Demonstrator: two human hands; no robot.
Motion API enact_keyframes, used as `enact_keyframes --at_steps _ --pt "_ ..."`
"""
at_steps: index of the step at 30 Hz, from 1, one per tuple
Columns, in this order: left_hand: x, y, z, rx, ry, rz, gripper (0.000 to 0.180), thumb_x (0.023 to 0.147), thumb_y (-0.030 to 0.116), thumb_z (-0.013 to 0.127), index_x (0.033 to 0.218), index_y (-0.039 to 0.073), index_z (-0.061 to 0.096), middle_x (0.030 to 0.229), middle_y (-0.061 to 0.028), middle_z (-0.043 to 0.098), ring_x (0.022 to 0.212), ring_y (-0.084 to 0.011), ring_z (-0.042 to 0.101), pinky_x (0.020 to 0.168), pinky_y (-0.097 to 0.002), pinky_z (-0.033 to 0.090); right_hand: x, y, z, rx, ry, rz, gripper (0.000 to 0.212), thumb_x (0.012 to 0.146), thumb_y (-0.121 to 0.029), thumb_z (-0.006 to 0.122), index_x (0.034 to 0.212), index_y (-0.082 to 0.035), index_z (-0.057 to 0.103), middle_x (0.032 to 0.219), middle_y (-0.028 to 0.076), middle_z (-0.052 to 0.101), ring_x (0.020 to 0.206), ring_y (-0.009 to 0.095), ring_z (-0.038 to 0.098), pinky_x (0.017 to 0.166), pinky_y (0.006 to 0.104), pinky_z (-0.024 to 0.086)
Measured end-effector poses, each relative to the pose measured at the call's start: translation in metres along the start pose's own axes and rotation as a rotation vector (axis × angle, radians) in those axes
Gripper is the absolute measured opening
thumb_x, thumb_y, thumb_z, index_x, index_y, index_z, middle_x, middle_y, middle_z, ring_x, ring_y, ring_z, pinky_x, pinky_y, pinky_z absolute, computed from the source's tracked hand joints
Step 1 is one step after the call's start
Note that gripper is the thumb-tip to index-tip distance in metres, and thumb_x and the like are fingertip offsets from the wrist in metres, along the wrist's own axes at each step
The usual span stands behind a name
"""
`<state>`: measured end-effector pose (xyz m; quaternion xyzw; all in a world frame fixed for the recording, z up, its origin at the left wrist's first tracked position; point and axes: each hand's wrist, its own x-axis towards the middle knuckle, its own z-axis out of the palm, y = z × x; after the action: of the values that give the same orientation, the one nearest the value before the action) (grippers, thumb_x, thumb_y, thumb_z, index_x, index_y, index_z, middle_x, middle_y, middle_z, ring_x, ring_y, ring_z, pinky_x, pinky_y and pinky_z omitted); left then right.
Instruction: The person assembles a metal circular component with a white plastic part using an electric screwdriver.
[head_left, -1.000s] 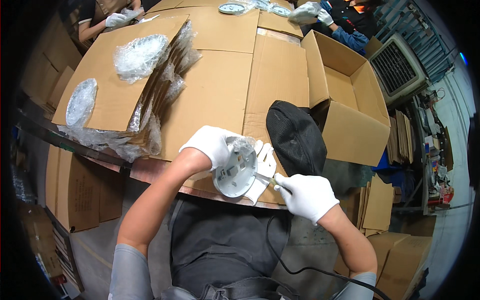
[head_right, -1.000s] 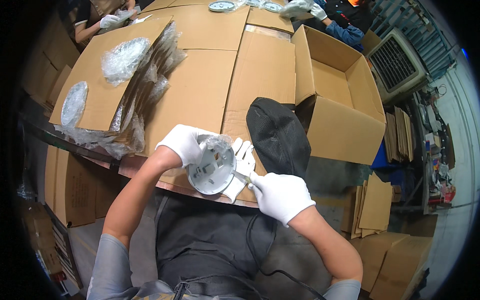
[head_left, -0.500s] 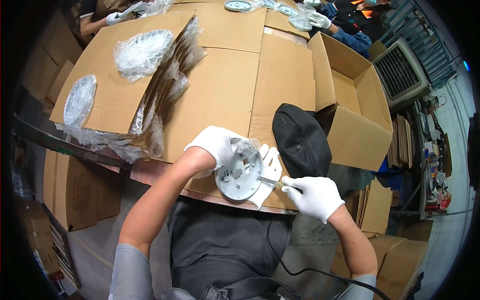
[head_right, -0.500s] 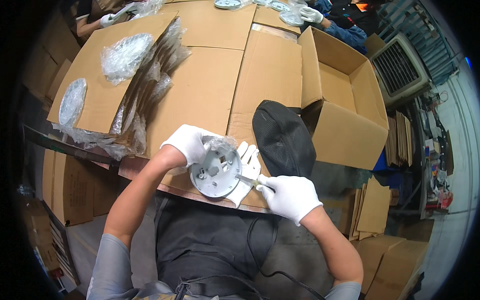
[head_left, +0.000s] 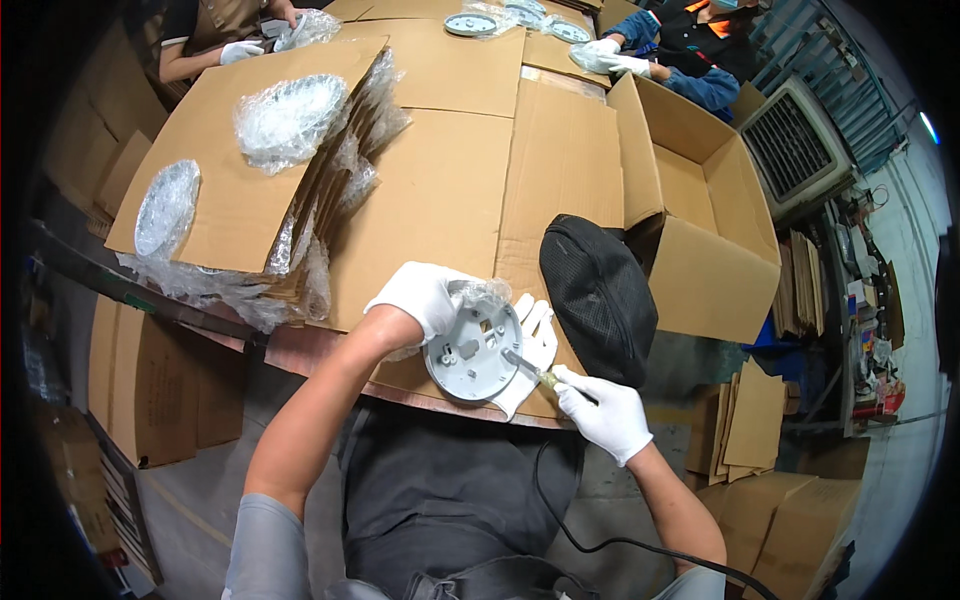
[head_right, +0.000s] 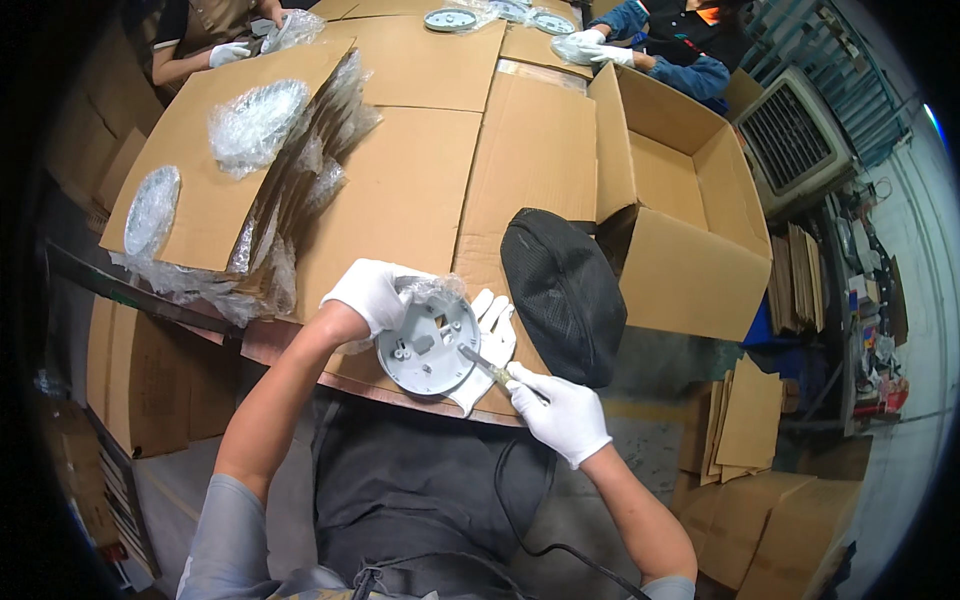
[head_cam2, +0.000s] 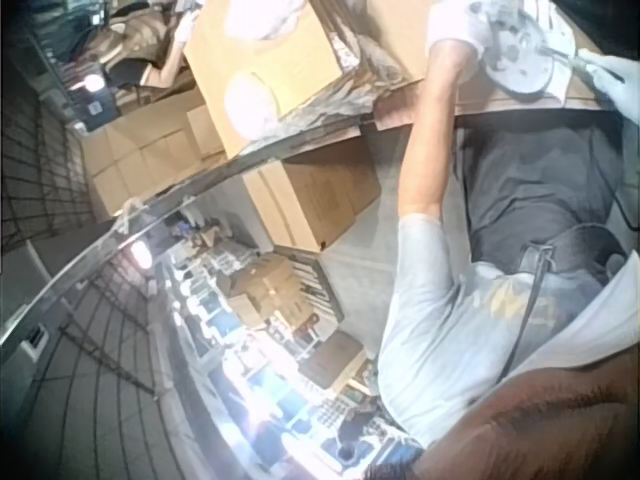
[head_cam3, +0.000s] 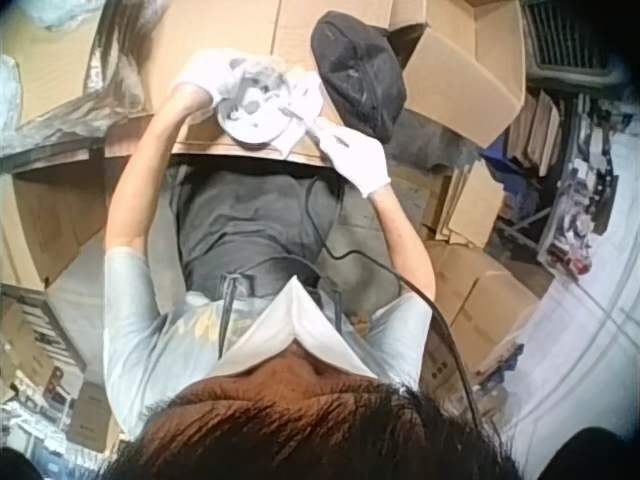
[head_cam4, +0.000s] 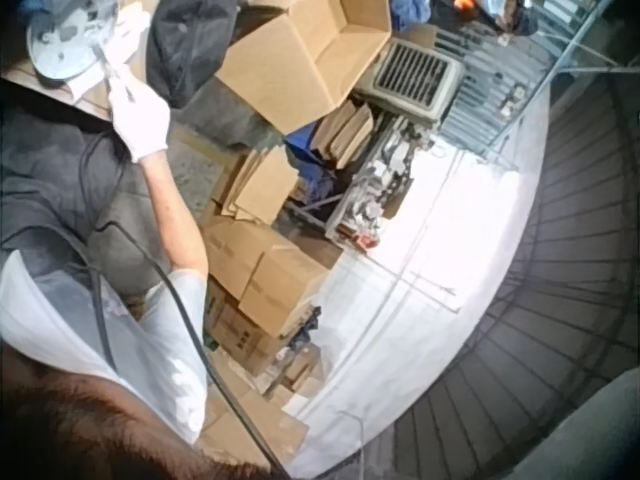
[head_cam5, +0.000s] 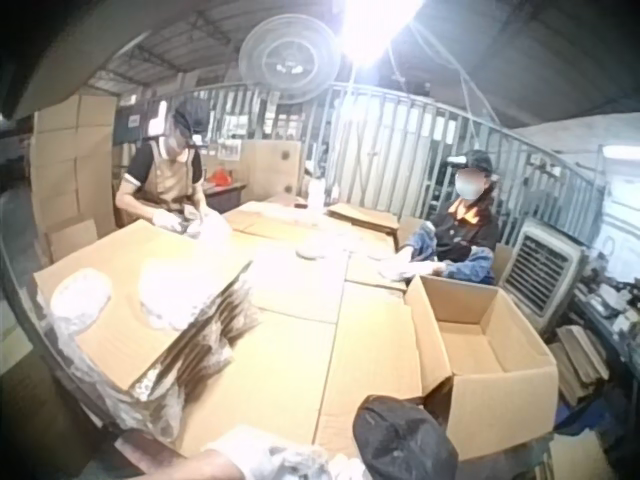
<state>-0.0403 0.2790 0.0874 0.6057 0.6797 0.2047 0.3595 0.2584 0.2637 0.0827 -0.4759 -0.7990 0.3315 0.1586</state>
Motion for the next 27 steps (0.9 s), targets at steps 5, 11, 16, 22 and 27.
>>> enact_keyframes --at_steps 5,11,16,22,27 --pt "-0.012 0.011 -0.010 -0.100 0.018 0.060 0.029 0.086 0.011 0.058 0.110 0.019 0.073 0.093 -0.0145 0.071 0.079 -0.0293 0.068 0.073 -0.0347 0.054 -0.001 -0.022 -0.025 -0.320 0.030 -0.194 0.021 0.089 -0.029 0.066 0.107 -0.020 0.073 0.073 0.003 0.067 0.064 0.023 0.066 0.056 0.0337 0.052" --pt "-0.008 0.020 -0.004 0.187 0.029 0.181 0.031 0.087 0.017 0.061 0.114 0.028 0.071 0.095 -0.0117 0.071 0.081 -0.0323 0.068 0.073 -0.0380 0.054 0.011 -0.036 -0.031 -0.499 -0.060 -0.329 0.014 0.090 -0.025 0.060 0.097 -0.018 0.070 0.068 0.006 0.063 0.060 0.025 0.064 0.053 0.0368 0.050" --pt "-0.010 0.027 -0.005 0.215 0.019 0.214 0.031 0.087 0.018 0.062 0.115 0.028 0.071 0.094 -0.0120 0.071 0.079 -0.0325 0.067 0.072 -0.0379 0.054 0.019 -0.052 -0.028 -0.605 -0.202 -0.255 0.014 0.090 -0.026 0.059 0.089 -0.016 0.069 0.069 0.009 0.065 0.062 0.029 0.065 0.055 0.0398 0.050" --pt "-0.007 0.010 -0.004 0.143 0.011 0.176 0.032 0.085 0.012 0.062 0.114 0.022 0.071 0.092 -0.0142 0.071 0.077 -0.0312 0.068 0.072 -0.0356 0.054 0.022 -0.026 -0.019 -0.470 -0.209 -0.143 0.019 0.089 -0.026 0.062 0.100 -0.017 0.073 0.073 0.009 0.068 0.067 0.027 0.067 0.058 0.0365 0.052" --pt "-0.004 -0.005 0.005 -0.040 0.030 0.092 0.033 0.083 0.006 0.061 0.113 0.013 0.071 0.091 -0.0162 0.071 0.075 -0.0282 0.069 0.073 -0.0331 0.054 -0.009 -0.008 0.009 -0.137 -0.082 0.070 0.028 0.089 -0.026 0.068 0.114 -0.014 0.072 0.094 0.010 0.073 0.080 0.022 0.072 0.074 0.0289 0.055"
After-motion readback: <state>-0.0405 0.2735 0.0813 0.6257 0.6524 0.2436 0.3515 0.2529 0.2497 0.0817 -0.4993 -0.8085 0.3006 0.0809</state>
